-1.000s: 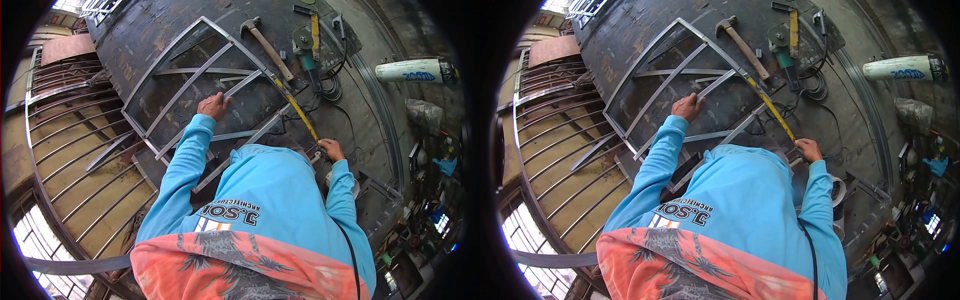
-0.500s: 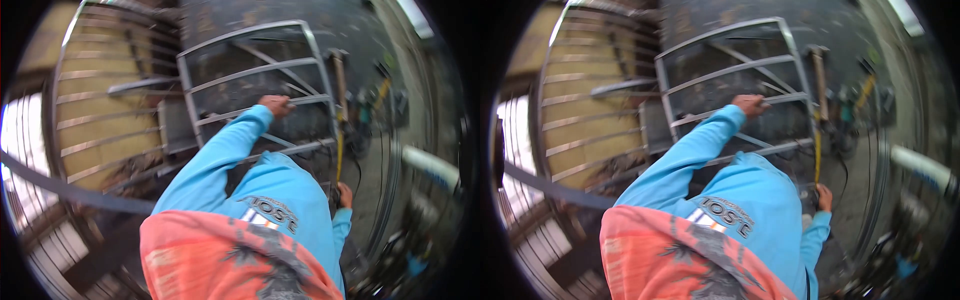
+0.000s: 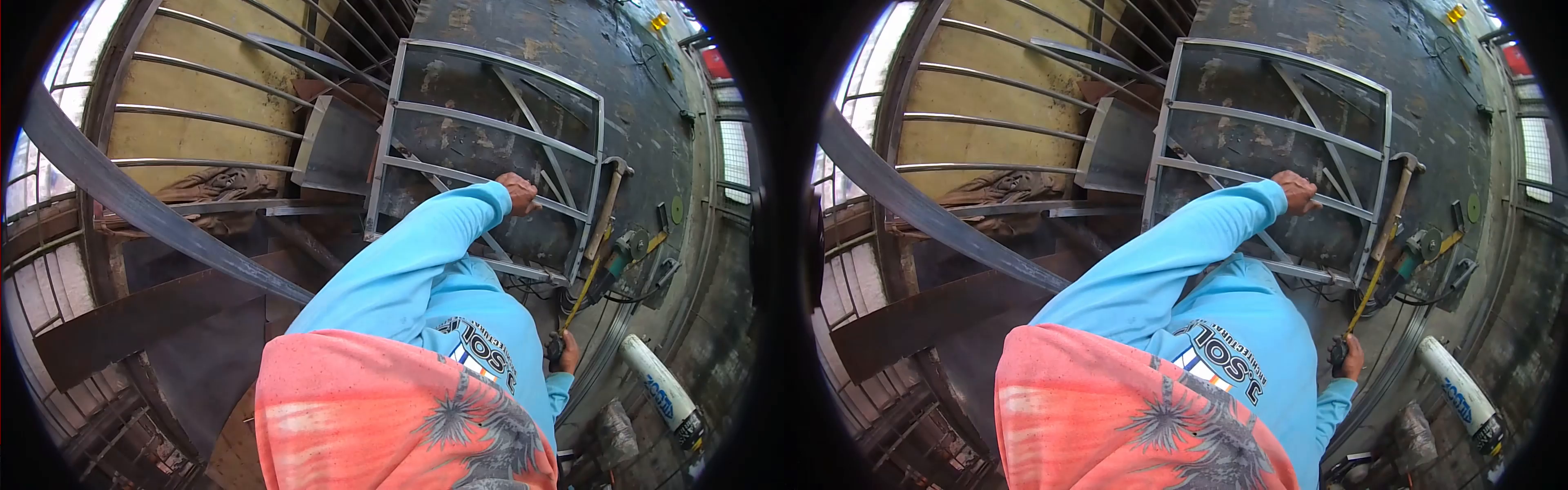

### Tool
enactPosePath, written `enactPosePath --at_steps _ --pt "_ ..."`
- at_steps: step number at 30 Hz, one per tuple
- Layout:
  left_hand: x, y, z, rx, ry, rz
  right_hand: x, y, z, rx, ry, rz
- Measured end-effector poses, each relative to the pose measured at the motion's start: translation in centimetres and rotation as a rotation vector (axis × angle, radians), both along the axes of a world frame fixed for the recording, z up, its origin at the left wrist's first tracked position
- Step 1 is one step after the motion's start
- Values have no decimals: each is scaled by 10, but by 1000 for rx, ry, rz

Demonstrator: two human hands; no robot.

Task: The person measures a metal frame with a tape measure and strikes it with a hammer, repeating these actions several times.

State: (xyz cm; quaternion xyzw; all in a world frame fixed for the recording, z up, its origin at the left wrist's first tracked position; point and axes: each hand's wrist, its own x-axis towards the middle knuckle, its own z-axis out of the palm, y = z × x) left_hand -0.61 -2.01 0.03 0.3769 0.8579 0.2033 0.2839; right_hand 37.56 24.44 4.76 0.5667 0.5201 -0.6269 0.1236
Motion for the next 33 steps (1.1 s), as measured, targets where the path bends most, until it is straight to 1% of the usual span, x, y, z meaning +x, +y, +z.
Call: enactPosePath --at_steps 3,5,6,7,8,9,10,11,12,14,15,17,18,20,21,23,27,29,33 --pt "-4 2 0 0 4 -6 -8 3 -3 -7 22 33" --pt "-3 6 -6 -55 -4 -5 -9 -7 3 21 16 17" --pt "-5 9 -15 -29 2 32 -6 -6 0 16 19 43" --pt "-3 10 -20 5 -2 49 8 -2 -11 20 14 49" --pt "-5 10 1 -78 -26 38 38 12 -51 116 55 148" --pt "-3 11 -5 -53 3 51 71 26 -83 209 86 250" --pt "-3 12 -13 -41 44 18 77 19 -77 215 57 243" --pt "-3 14 -10 -92 56 11 73 7 -71 212 34 249" --pt "-3 15 -6 -114 60 5 69 -5 -62 219 20 198" --pt "-2 16 -9 -109 85 9 59 -24 -46 355 53 268" --pt "-1 18 -7 -102 93 -27 53 -29 -41 361 52 231" --pt "-1 20 -7 -133 105 7 45 -34 -36 282 -20 180" --pt "0 22 -5 -134 111 -24 41 -36 -36 280 -20 149" --pt "0 24 -3 -181 98 8 37 -39 -39 321 -25 201" --pt "1 24 -3 -184 100 -23 34 -39 -42 316 -30 171" --pt "2 24 -4 -177 99 32 29 -39 -47 320 -32 208" --pt "1 25 -3 -194 106 18 14 -43 -47 367 -69 173" --pt "2 26 -2 -193 91 24 13 -42 -53 420 -42 233" --pt "2 27 0 -204 87 37 8 -43 -46 391 -87 200"
